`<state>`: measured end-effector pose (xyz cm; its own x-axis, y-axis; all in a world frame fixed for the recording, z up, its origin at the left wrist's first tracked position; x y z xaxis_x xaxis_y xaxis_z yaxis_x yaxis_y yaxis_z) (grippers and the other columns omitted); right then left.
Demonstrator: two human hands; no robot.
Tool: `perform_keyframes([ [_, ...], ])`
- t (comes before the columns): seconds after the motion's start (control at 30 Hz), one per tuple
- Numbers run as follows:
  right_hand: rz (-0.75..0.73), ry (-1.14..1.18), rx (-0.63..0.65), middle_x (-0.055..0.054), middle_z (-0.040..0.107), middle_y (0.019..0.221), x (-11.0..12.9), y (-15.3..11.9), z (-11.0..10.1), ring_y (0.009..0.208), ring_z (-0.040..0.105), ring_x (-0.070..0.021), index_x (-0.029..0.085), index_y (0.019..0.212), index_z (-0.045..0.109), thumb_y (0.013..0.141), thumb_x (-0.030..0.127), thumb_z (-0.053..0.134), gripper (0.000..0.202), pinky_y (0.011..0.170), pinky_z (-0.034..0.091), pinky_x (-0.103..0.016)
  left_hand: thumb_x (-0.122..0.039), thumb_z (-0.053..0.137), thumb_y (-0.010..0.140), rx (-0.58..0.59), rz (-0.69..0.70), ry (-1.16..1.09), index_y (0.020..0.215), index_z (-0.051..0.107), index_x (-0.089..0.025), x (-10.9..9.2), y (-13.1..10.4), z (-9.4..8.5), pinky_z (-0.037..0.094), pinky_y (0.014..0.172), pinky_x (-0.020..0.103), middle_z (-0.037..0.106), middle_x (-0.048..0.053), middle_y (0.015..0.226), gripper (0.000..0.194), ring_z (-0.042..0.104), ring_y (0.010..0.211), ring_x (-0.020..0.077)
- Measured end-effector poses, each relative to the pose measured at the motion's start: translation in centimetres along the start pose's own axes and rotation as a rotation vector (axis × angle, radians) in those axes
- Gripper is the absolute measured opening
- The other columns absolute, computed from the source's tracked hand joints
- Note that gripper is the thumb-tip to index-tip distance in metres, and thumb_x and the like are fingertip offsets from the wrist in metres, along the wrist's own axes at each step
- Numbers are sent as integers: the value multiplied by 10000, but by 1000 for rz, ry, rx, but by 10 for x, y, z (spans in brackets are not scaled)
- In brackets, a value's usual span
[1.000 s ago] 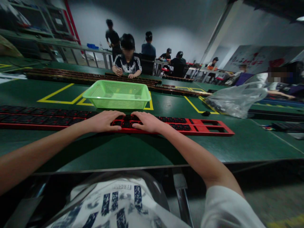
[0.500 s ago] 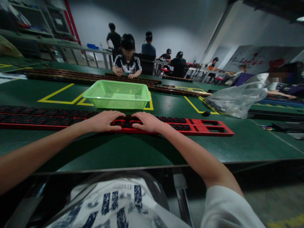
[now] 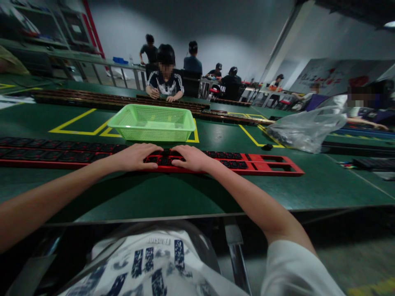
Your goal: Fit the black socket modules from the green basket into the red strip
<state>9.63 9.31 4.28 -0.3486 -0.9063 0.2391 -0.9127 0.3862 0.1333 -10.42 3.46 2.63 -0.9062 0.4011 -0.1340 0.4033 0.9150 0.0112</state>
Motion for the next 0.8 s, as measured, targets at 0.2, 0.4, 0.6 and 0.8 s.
perform_keyframes([
  [0.2,-66,-40,26,-213,597,1633,-1,-1,3,1487,596,-357,147,1632,557,1129,499,546,614,1270,453,-572,-725,508,1024,-13,-5,-2,1632,498,-205,-3,-1,-1,453,1218,542,600,179,1639,801,604,1451,403],
  [0.4,-56,-71,52,-238,583,1633,-2,0,4,1485,593,-377,125,1629,574,1134,495,531,620,1268,456,-579,-728,504,1025,-18,8,-8,1657,474,-186,-1,-1,0,454,1213,571,591,191,1644,833,595,1463,417],
  [0.6,-49,-79,59,-237,595,1620,0,1,3,1470,606,-371,119,1618,584,1132,470,549,601,1260,468,-567,-730,507,1026,-20,9,-1,1663,466,-201,-1,0,0,464,1207,548,598,179,1643,829,612,1449,407],
  [0.8,-68,-74,39,-217,611,1605,-1,1,3,1446,623,-353,146,1603,599,1132,487,546,584,1242,486,-557,-721,509,1027,-18,5,6,1666,465,-198,-2,-1,0,446,1233,556,579,179,1659,826,592,1477,406],
])
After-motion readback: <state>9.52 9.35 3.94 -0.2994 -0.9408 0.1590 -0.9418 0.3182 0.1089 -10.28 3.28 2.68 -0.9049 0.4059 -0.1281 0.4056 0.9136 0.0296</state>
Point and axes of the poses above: each hand's wrist, its own y-axis towards the middle knuckle, its own z-axis out of the palm, x = y × z, the point moved 6 cm from there along y, towards the middle knuckle
